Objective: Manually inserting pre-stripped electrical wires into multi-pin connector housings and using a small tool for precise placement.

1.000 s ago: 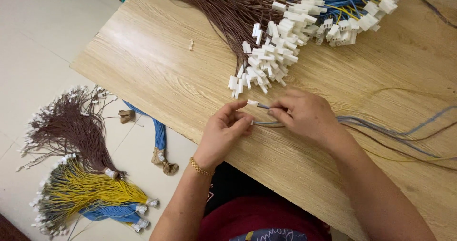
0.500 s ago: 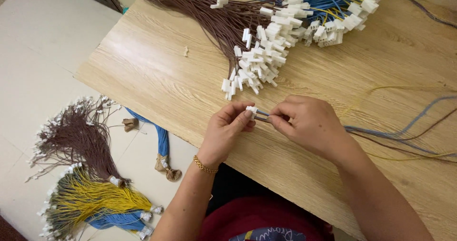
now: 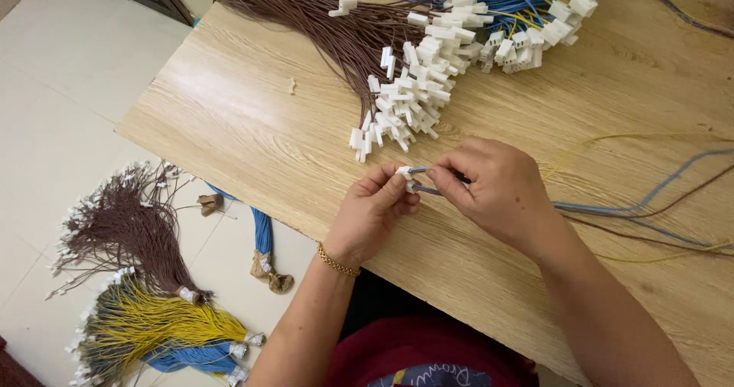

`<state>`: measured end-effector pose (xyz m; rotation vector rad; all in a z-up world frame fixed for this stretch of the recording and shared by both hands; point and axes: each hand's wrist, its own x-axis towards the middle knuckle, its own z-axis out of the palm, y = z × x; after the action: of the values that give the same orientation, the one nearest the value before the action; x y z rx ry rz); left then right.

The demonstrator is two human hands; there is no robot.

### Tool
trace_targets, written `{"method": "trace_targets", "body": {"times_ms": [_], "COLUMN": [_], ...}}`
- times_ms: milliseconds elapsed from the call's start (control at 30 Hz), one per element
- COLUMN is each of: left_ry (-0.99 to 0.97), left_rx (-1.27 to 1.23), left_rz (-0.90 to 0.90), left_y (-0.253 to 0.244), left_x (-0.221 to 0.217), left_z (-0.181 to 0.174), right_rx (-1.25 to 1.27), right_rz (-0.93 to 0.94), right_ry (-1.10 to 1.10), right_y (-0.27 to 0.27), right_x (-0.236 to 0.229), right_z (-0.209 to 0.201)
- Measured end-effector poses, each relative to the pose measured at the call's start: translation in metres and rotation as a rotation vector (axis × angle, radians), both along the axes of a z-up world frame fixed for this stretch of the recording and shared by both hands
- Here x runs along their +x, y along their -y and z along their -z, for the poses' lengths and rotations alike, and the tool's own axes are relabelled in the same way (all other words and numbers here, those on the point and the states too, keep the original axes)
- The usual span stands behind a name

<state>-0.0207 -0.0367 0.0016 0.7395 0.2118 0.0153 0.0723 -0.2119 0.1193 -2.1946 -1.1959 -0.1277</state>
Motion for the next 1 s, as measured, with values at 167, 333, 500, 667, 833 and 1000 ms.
{"method": "trace_targets", "body": {"times_ms": [167, 333, 500, 667, 833, 1000], "left_ry": [0.036, 0.017, 0.006, -0.063, -0.100, -0.155], "left_rx": [-0.138, -0.183, -0.183, -0.102, -0.050, -0.019], "left_rz": [0.049, 0.056, 0.046, -0.027, -0.108, -0.206], "left_y": [0.000, 0.000, 0.001, 0.002, 0.000, 0.000], "left_x": [-0.001, -0.003, -0.003, -0.001, 0.005, 0.009], "left_z": [-0.003, -0.009, -0.005, 0.001, 0.008, -0.003], "right_rx": [0.026, 0.061, 0.074, 0.013, 0.111, 0.188], "right_rz": [0.024, -0.009, -0.009, 0.056, 0.108, 0.131], "right_ry": [-0.045, -0.034, -0.048, -0.174, -0.213, -0.432], "right_y": [-0.003, -0.003, -0.003, -0.002, 0.002, 0.005], "right_x": [-0.002, -0.002, -0.002, 0.003, 0.004, 0.008], "right_z": [-0.002, -0.001, -0.002, 0.004, -0.002, 0.009]}}
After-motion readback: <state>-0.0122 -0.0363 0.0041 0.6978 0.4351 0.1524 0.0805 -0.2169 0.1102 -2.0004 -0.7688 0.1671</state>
